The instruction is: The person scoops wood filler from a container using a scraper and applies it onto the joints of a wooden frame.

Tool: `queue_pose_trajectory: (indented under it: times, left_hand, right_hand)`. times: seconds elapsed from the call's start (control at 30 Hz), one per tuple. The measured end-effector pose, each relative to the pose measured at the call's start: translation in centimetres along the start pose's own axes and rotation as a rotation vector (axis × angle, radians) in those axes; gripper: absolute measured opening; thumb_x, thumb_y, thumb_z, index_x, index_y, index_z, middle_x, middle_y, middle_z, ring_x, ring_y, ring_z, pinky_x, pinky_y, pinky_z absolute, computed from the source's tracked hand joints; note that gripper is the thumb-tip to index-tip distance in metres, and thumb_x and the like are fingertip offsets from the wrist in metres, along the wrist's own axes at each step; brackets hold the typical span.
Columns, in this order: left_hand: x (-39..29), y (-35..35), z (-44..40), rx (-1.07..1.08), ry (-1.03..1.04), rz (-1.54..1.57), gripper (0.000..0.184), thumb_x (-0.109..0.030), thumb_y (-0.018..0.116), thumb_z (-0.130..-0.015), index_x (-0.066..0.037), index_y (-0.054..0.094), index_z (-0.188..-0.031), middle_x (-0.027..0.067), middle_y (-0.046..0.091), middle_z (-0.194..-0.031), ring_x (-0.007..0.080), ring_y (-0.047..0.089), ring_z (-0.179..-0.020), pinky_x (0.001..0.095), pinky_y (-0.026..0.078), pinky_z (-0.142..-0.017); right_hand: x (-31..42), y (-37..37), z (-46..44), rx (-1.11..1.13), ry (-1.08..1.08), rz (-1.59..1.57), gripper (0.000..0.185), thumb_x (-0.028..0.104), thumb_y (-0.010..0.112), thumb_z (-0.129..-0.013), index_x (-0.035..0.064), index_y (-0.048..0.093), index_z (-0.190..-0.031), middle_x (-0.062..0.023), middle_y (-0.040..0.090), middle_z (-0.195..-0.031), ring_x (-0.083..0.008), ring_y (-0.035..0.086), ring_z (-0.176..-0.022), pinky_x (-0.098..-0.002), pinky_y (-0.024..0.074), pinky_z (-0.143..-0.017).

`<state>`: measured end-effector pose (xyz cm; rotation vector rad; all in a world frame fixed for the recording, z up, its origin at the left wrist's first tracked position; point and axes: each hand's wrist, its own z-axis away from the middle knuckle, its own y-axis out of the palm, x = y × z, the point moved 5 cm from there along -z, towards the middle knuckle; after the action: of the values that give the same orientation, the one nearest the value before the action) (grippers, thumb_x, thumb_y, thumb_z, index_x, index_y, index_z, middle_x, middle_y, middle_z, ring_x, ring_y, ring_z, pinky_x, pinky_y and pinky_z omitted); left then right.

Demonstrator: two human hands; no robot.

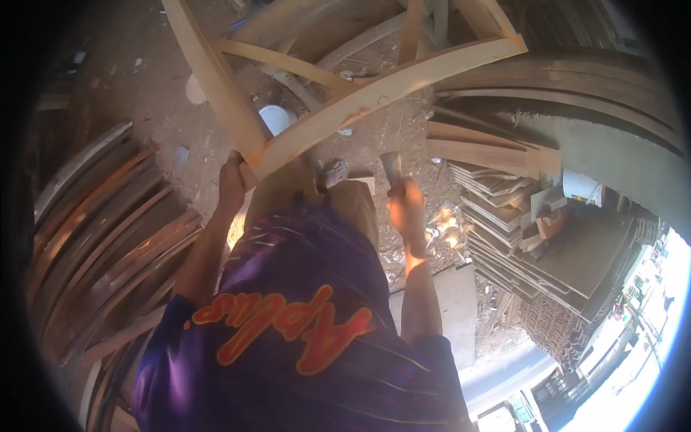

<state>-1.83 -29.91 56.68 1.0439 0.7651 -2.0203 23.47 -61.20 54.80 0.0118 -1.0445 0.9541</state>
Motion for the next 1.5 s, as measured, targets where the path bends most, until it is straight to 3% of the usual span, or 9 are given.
queue_pose_trajectory:
  times: [0.2, 0.53, 0.8, 0.83, 0.87, 1.0, 1.1, 1.27, 1.5]
  left_hand:
    - [0.7, -0.2, -0.2, 0.08, 0.063, -0.004, 0.061, -0.039, 0.028, -0.108, 0.007, 0.068, -0.111, 0.0133, 0.07, -0.105, 0.0187, 0.063, -0.096, 0.0349, 0.047, -0.092]
    - [0.4, -0.1, -0.1, 0.184, 0.022, 0.094, 0.059, -0.038, 0.029, -0.109, 0.008, 0.063, -0.121, 0.0144, 0.068, -0.114, 0.0203, 0.064, -0.103, 0.0345, 0.047, -0.096]
    - [-0.4, -1.2, -1.2, 0.4, 0.051, -0.137, 0.056, -0.037, 0.031, -0.108, 0.006, 0.061, -0.128, 0.0211, 0.065, -0.123, 0.0236, 0.06, -0.117, 0.0355, 0.042, -0.104]
    - [-0.3, -1.5, -1.4, 0.402, 0.068, -0.129, 0.057, -0.039, 0.032, -0.108, 0.006, 0.055, -0.135, 0.0216, 0.062, -0.127, 0.0249, 0.058, -0.121, 0.0371, 0.04, -0.106]
    - [-0.2, -1.8, -1.6, 0.405, 0.085, -0.121, 0.059, -0.04, 0.032, -0.107, 0.005, 0.05, -0.141, 0.0222, 0.059, -0.132, 0.0261, 0.056, -0.125, 0.0386, 0.038, -0.109]
    - [-4.2, -2.5, -2.4, 0.442, 0.032, 0.087, 0.067, -0.047, 0.031, -0.107, 0.001, 0.032, -0.153, 0.0228, 0.051, -0.141, 0.0326, 0.054, -0.129, 0.0419, 0.046, -0.105]
    - [-6.0, -3.0, -4.0, 0.496, 0.077, 0.277, 0.08, -0.046, 0.05, -0.101, 0.0, 0.016, -0.158, 0.0214, 0.041, -0.15, 0.0335, 0.051, -0.133, 0.0445, 0.042, -0.11]
    - [-7.2, -3.0, -6.2, 0.477, 0.019, 0.068, 0.091, -0.025, 0.071, -0.088, -0.002, 0.017, -0.158, 0.0183, 0.041, -0.149, 0.03, 0.043, -0.138, 0.0434, 0.039, -0.112]
    - [-8.1, -3.1, -7.2, 0.538, -0.081, 0.159, 0.081, -0.003, 0.062, -0.079, 0.0, 0.026, -0.152, 0.015, 0.046, -0.142, 0.0263, 0.046, -0.134, 0.0408, 0.039, -0.112]
  right_hand:
    - [14.2, -1.5, 2.7, -0.251, -0.516, 0.266, 0.028, 0.014, 0.056, -0.098, -0.0023, 0.065, -0.119, -0.0201, 0.068, -0.09, -0.034, 0.068, -0.08, -0.0399, 0.052, -0.073]
    - [15.3, 0.2, 1.8, -0.201, -0.338, 0.213, 0.028, 0.013, 0.06, -0.097, -0.0022, 0.065, -0.12, -0.0229, 0.069, -0.091, -0.0378, 0.068, -0.082, -0.0428, 0.0525, -0.075]
    - [17.2, 1.9, 3.7, -0.185, -0.478, 0.446, 0.028, 0.007, 0.061, -0.095, -0.0011, 0.064, -0.121, -0.0212, 0.069, -0.091, -0.0335, 0.07, -0.079, -0.0388, 0.0538, -0.071]
    - [17.5, 2.4, 4.1, -0.184, -0.458, 0.417, 0.027, 0.012, 0.06, -0.098, 0.0008, 0.067, -0.121, -0.0084, 0.063, -0.074, -0.0129, 0.057, -0.063, -0.0279, 0.0481, -0.061]
    - [18.0, 3.1, 4.7, -0.188, -0.447, 0.423, 0.027, 0.012, 0.06, -0.098, 0.0008, 0.067, -0.121, -0.0084, 0.063, -0.074, -0.0129, 0.057, -0.063, -0.0279, 0.0481, -0.061]
    - [19.0, 6.3, 5.3, 0.063, -0.173, 0.14, 0.029, 0.012, 0.056, -0.101, -0.0044, 0.065, -0.122, -0.0071, 0.068, -0.079, -0.0098, 0.061, -0.065, -0.0271, 0.05, -0.059]
    - [21.9, 7.9, 4.7, 0.218, 0.001, 0.069, 0.026, 0.009, 0.056, -0.1, -0.0044, 0.065, -0.12, -0.0111, 0.069, -0.087, -0.013, 0.063, -0.068, -0.0291, 0.0514, -0.063]
    - [28.1, 8.6, 1.4, 0.279, -0.295, 0.464, 0.026, 0.008, 0.059, -0.094, -0.0036, 0.065, -0.117, -0.019, 0.067, -0.091, -0.0302, 0.067, -0.076, -0.0392, 0.053, -0.07]
    - [30.2, 13.0, -2.4, 0.534, -0.399, 1.064, 0.02, 0.008, 0.059, -0.09, 0.0054, 0.069, -0.106, -0.0132, 0.07, -0.099, -0.0324, 0.07, -0.089, -0.044, 0.0564, -0.082]
